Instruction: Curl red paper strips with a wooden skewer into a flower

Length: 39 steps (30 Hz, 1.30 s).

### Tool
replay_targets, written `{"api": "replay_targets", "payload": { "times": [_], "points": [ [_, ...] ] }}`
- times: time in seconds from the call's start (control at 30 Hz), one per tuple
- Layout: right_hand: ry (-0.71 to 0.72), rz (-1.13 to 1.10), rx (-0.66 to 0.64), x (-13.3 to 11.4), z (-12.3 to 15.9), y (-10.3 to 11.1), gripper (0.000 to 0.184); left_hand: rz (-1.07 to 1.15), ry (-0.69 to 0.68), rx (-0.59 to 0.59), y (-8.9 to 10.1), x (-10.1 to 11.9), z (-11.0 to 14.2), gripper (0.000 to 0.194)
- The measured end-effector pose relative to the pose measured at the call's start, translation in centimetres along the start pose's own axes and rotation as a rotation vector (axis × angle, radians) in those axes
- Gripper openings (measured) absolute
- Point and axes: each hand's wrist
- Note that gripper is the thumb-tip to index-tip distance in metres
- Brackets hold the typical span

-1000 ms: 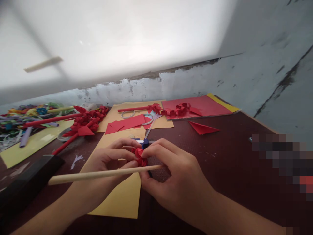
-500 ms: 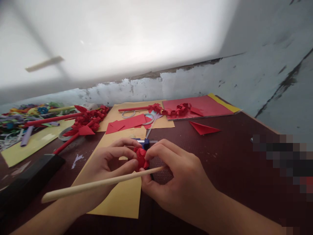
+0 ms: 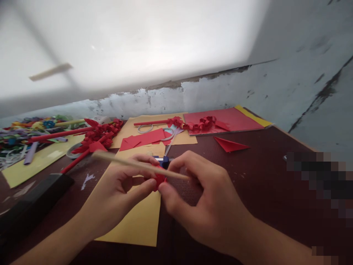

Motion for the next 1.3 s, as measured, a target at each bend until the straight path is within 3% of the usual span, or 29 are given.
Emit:
{"api": "replay_targets", "payload": {
  "times": [0.13,0.23,0.3,0.43,0.57,0.97,1.3],
  "points": [
    [-0.232,-0.287,0.142,0.2,-0.7,0.5,0.035,-0.117,-0.052,0.012,0.0,0.3,0.0,0.015],
    [-0.281,-0.384,0.254,0.3,-1.4,0.6,0.039,-0.156,-0.059,0.008,0.1,0.2,0.1,0.017],
    [-0.353,-0.439,0.22,0.3,-1.7,0.5,0.04,-0.168,-0.071,0.0,0.2,0.0,0.0,0.019],
    [-0.476,-0.578,0.03,0.8,-1.8,0.0,0.032,-0.109,-0.04,-0.036,0.4,-0.1,0.0,0.024],
    [-0.535,-0.608,0.0,1.6,-1.6,-0.5,0.026,-0.056,0.014,-0.07,0.4,-0.2,0.1,0.026],
    [-0.463,-0.459,-0.102,1.1,-1.8,-0.3,0.032,-0.071,0.006,-0.11,0.5,0.0,0.0,0.026],
    [-0.351,-0.3,-0.076,0.7,-2.7,-0.5,0.046,-0.115,0.001,-0.123,0.6,0.2,0.0,0.023]
  ]
}}
Point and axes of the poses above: each hand's wrist, its own z-axis away from the middle knuckle, its own y-axis out of the back of the hand, x = y × z, and after that the axes turned 10 degrees about x, right-handed
